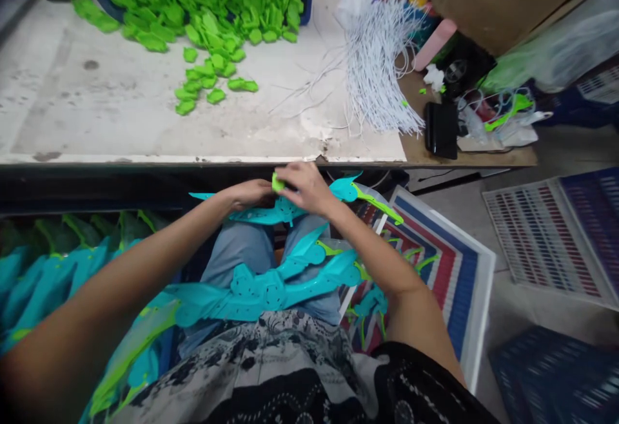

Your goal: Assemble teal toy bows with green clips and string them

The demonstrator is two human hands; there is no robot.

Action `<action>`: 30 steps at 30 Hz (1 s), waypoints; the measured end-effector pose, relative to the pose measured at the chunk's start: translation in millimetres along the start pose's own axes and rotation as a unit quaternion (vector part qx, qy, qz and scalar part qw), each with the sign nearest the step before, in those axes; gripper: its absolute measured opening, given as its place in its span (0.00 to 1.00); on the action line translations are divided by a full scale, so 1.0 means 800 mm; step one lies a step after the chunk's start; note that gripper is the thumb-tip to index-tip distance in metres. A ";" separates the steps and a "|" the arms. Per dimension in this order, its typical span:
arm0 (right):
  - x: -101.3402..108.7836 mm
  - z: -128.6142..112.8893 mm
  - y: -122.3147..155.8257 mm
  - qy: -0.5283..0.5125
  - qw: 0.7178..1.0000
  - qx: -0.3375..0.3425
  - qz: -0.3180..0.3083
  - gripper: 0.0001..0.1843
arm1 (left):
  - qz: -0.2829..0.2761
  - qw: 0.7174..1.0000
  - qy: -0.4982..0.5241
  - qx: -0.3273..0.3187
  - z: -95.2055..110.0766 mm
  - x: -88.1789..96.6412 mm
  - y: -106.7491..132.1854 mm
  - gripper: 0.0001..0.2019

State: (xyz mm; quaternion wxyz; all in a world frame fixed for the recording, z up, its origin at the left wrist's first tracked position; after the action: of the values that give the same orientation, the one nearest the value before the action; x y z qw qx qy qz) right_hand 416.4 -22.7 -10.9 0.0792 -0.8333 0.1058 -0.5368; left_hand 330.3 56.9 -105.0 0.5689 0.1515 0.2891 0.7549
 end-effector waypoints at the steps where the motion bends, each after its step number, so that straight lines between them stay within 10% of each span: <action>1: -0.009 -0.008 0.020 -0.001 1.000 0.015 -0.023 0.16 | -0.007 1.000 0.025 0.015 -0.001 -0.002 0.000 0.13; 11: -0.050 -0.002 0.076 -0.006 1.000 -0.007 -0.023 0.14 | -0.037 0.999 0.007 -0.010 0.001 -0.012 0.002 0.19; 16: -0.052 0.007 0.084 -0.036 0.989 -0.144 0.013 0.11 | -0.012 0.998 -0.036 -0.040 -0.002 -0.014 0.001 0.17; 24: -0.069 0.041 0.065 -0.166 0.935 -0.308 -0.050 0.32 | 0.059 0.988 -0.125 -0.068 0.004 -0.014 0.000 0.13; 30: -0.057 0.019 0.078 -0.114 0.964 -0.236 -0.051 0.28 | 0.217 0.860 -0.395 -0.241 0.003 -0.032 0.050 0.21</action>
State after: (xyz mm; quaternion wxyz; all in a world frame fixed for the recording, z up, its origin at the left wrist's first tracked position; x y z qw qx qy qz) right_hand 406.5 -71.0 -72.4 -0.1354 -0.8885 0.1772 -0.4011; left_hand 308.6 25.8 -75.9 0.4760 0.3539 -0.1905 0.7822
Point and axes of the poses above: each hand's wrist, its own y-axis away from the middle knuckle, its own x-axis out of the back of the hand, z = x × y, the point moved 6 cm from there along -y, towards the middle knuckle, and after that the axes turned 4 degrees about z, right-handed, at the moved point
